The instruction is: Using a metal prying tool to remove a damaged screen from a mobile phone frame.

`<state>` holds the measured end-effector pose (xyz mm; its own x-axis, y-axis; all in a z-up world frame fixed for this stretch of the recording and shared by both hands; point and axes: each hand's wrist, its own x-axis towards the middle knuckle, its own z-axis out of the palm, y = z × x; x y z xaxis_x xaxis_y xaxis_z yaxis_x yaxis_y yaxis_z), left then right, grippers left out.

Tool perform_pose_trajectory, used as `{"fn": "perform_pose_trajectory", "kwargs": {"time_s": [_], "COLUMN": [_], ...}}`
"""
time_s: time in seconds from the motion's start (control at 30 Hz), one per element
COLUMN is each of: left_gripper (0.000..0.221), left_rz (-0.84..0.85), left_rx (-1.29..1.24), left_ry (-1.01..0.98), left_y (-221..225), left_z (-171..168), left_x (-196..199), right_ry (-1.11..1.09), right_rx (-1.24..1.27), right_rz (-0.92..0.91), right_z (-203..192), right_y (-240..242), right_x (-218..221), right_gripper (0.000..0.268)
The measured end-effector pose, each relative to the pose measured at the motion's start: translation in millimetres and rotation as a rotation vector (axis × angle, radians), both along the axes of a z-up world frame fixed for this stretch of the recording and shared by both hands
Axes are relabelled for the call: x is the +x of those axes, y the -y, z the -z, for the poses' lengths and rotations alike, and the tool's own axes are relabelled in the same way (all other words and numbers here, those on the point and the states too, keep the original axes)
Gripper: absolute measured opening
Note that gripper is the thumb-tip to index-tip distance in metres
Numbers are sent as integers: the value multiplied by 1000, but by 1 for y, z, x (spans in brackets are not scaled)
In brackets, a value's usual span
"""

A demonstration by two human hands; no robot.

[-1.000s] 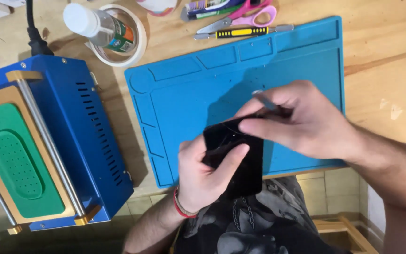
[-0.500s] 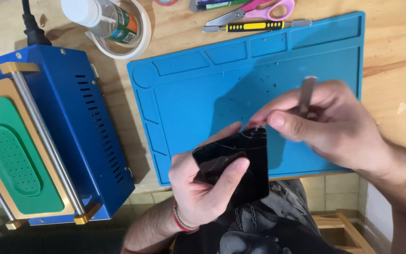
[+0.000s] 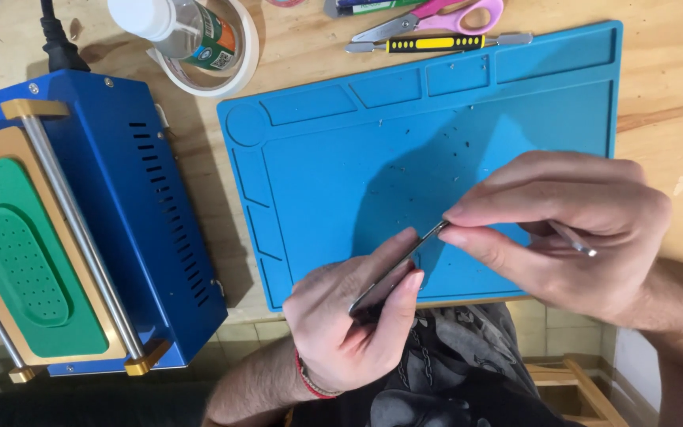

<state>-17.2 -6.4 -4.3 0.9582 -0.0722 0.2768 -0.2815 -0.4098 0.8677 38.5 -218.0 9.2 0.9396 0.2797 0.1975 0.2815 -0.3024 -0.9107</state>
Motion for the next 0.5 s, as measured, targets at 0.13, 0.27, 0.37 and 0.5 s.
{"fn": "perform_pose_trajectory", "kwargs": {"time_s": [0.13, 0.27, 0.37, 0.5], "left_gripper": [22, 21, 19, 26], "left_rz": [8, 24, 64, 220], "left_rx": [6, 17, 54, 288], "left_ry": [4, -1, 63, 395], "left_y": [-1, -1, -5, -17], "left_z": [0, -1, 0, -11], "left_x": [0, 1, 4, 15], "right_ry": [16, 3, 51, 370], "right_rx": [12, -1, 6, 57], "right_rz": [-4, -6, -28, -110], "right_z": [1, 0, 6, 38], "right_y": [1, 1, 4, 25], "right_x": [0, 0, -1, -5], "right_gripper": [20, 19, 22, 9]}}
